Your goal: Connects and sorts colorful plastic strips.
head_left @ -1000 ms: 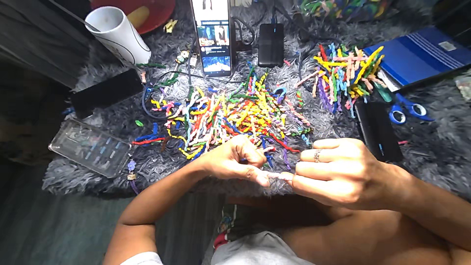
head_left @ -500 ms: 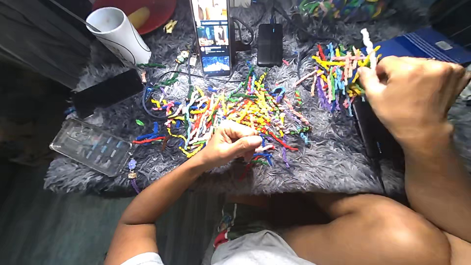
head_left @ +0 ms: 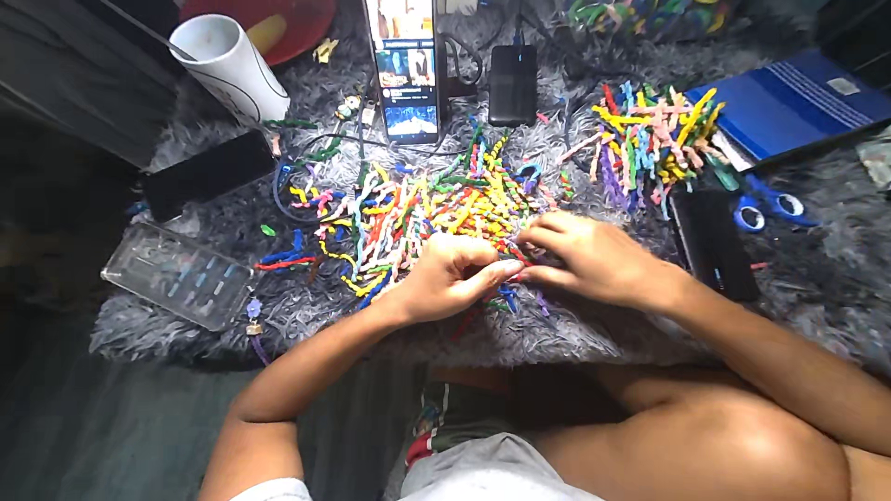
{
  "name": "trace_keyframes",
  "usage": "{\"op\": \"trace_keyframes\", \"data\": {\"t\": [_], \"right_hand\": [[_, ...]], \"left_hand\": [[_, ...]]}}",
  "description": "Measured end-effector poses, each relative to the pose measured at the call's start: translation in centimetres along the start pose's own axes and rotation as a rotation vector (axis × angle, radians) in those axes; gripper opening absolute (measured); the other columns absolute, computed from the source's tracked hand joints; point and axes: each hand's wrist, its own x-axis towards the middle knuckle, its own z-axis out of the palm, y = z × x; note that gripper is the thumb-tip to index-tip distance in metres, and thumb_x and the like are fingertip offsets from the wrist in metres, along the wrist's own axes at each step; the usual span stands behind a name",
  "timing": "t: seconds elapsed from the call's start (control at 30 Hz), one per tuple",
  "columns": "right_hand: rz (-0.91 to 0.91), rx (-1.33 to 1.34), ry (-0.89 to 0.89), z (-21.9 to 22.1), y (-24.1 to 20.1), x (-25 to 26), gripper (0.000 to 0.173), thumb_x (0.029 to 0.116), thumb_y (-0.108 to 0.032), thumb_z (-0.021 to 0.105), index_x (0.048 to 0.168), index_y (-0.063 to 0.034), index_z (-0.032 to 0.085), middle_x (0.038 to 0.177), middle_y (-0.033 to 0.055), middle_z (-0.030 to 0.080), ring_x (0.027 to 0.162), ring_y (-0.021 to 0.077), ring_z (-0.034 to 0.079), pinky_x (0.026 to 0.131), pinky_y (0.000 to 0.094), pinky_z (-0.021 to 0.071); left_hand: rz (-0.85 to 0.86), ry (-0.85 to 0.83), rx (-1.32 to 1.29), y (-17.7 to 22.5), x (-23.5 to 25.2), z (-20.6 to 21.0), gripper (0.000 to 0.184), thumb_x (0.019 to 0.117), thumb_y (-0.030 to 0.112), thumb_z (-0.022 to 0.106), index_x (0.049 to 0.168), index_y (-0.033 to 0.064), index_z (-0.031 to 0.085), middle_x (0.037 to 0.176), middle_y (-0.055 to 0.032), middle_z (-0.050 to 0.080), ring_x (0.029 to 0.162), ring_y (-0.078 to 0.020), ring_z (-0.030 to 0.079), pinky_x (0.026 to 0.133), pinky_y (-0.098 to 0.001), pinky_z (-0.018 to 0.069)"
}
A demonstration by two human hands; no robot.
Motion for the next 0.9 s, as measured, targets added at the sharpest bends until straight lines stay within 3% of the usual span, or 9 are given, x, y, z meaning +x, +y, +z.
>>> {"op": "trace_keyframes", "data": {"t": [0.17,0.33,0.4,0.5,0.6,0.63,0.73,0.9], "right_hand": [[-0.071,-0.031,-0.013,0.6,-0.1,0.0,0.015,0.0882,-0.007,0.07,0.102,-0.0055,0.073,0.091,0.0122,0.066,0.074,0.0284,0.068,0.058,0.0456,0.0553],[-0.055,0.009,0.051,0.1,0.1,-0.3,0.015,0.09,-0.004,0.067,0.104,-0.0027,0.073,0.086,0.0113,0.066,0.072,0.0262,0.068,0.062,0.0427,0.0562],[-0.062,0.028,0.094,-0.5,-0.2,-0.4,0.017,0.0938,-0.007,0.066,0.109,-0.0034,0.073,0.091,0.0108,0.068,0.078,0.0237,0.069,0.069,0.0384,0.0577],[-0.109,0.063,0.156,-1.6,-1.4,-0.3,0.017,0.0955,-0.009,0.064,0.108,-0.0053,0.074,0.099,0.009,0.071,0.088,0.0184,0.07,0.078,0.0312,0.0582],[-0.185,0.105,0.244,-2.4,-3.0,-0.1,0.014,0.0956,-0.009,0.062,0.099,-0.0047,0.075,0.097,0.0082,0.072,0.09,0.0135,0.069,0.079,0.0239,0.0568],[-0.209,0.125,0.265,-2.5,-3.6,-0.1,0.013,0.0955,-0.008,0.062,0.096,-0.004,0.074,0.096,0.0084,0.071,0.089,0.0123,0.069,0.079,0.0219,0.0563],[-0.261,0.158,0.329,-2.5,-4.7,0.0,0.013,0.0958,-0.006,0.062,0.089,-0.0013,0.073,0.094,0.01,0.071,0.086,0.0106,0.067,0.077,0.0185,0.055],[-0.255,0.217,0.333,-2.7,-5.0,-0.1,0.011,0.0941,-0.01,0.067,0.093,-0.0006,0.073,0.091,0.0081,0.071,0.085,0.007,0.067,0.077,0.0163,0.0549]], "left_hand": [[0.027,-0.03,0.143,-0.2,-0.1,0.2,0.036,0.0997,0.011,0.059,0.065,0.0028,0.059,0.058,0.0011,0.053,0.054,0.0,0.048,0.051,-0.0159,0.0385],[0.041,-0.026,0.17,-0.3,-0.2,0.3,0.037,0.0992,0.011,0.06,0.064,0.0034,0.058,0.057,0.0016,0.05,0.054,-0.0003,0.046,0.051,-0.0162,0.0368],[0.046,0.015,0.217,-0.2,-0.2,0.5,0.033,0.0986,0.011,0.061,0.067,0.0027,0.061,0.059,0.0008,0.053,0.056,-0.0007,0.048,0.053,-0.0168,0.0382],[0.027,0.081,0.373,0.0,-0.3,0.6,0.018,0.0987,0.013,0.062,0.097,-0.0007,0.073,0.072,-0.0018,0.065,0.065,-0.0052,0.056,0.065,-0.0236,0.0479],[-0.02,0.06,0.457,0.2,-0.2,0.5,0.032,0.0991,0.021,0.063,0.123,-0.0011,0.066,0.08,-0.0022,0.065,0.066,-0.0084,0.057,0.066,-0.0283,0.0508],[-0.019,0.032,0.448,0.1,-0.2,0.5,0.034,0.0996,0.023,0.063,0.123,-0.0009,0.065,0.083,-0.0026,0.064,0.069,-0.0092,0.057,0.068,-0.029,0.05],[0.071,-0.032,0.345,0.2,-0.2,0.5,0.022,0.1007,0.017,0.06,0.103,-0.0021,0.071,0.089,-0.0074,0.067,0.08,-0.0095,0.061,0.074,-0.025,0.0498],[0.185,-0.077,0.228,0.3,-0.2,0.3,0.017,0.0997,0.008,0.059,0.092,-0.0044,0.068,0.08,-0.0069,0.062,0.077,-0.0063,0.057,0.074,-0.0183,0.0479]]}}
